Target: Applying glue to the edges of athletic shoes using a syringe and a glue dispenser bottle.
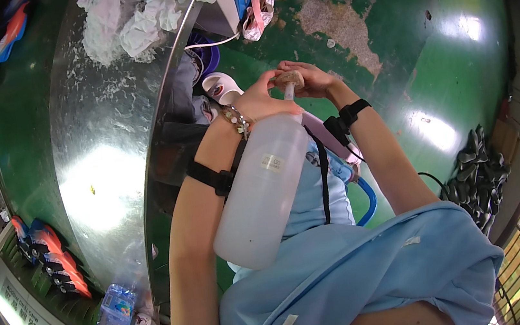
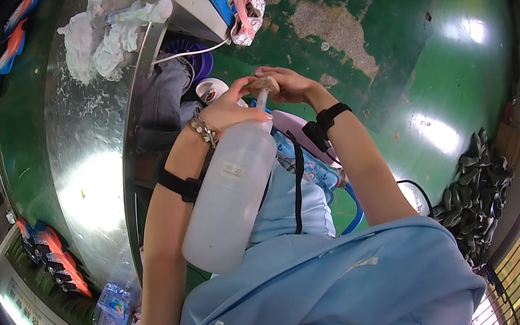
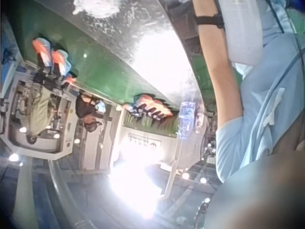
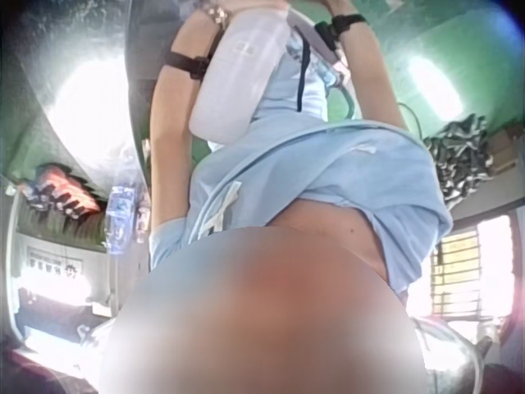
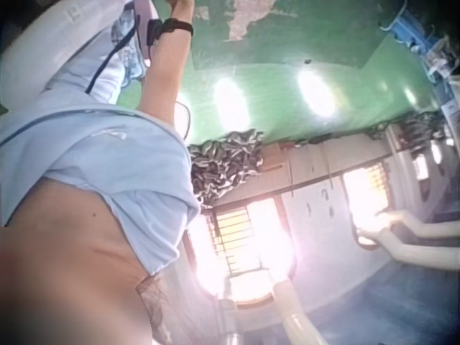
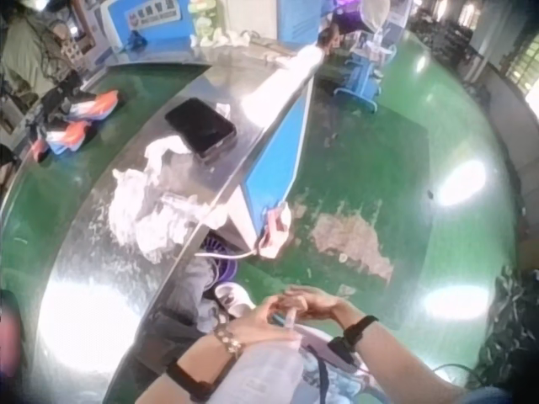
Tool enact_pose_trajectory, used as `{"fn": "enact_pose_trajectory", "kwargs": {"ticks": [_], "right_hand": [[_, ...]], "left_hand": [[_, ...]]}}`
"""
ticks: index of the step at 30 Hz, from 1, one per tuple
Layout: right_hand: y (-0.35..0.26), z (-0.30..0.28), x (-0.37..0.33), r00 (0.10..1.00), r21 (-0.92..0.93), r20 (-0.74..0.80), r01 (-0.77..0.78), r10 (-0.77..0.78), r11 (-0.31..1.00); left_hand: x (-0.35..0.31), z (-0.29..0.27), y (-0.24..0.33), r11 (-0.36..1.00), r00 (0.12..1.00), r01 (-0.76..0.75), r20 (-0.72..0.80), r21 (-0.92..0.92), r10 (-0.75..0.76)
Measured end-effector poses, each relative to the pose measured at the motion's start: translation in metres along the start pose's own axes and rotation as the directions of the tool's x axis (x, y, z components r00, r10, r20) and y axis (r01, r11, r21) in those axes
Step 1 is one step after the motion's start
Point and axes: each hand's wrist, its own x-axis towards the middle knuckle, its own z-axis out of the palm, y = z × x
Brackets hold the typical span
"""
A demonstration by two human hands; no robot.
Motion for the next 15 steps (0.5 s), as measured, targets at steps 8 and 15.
{"fn": "enact_pose_trajectory", "kwargs": {"ticks": [8, 15], "right_hand": [[0.001, 0.014, 0.006, 0.991, -0.033, -0.069, 0.112, -0.114, 0.993], [-0.003, -0.001, 0.029, 0.959, -0.16, -0.164, 0.206, -0.232, 0.965]], "left_hand": [[-0.011, -0.009, -0.006, 0.999, 1.0, 0.002, -0.022, -0.042, -0.003], [-0.02, -0.015, -0.005, 0.998, 0.998, 0.01, -0.055, -0.06, -0.014]]}}
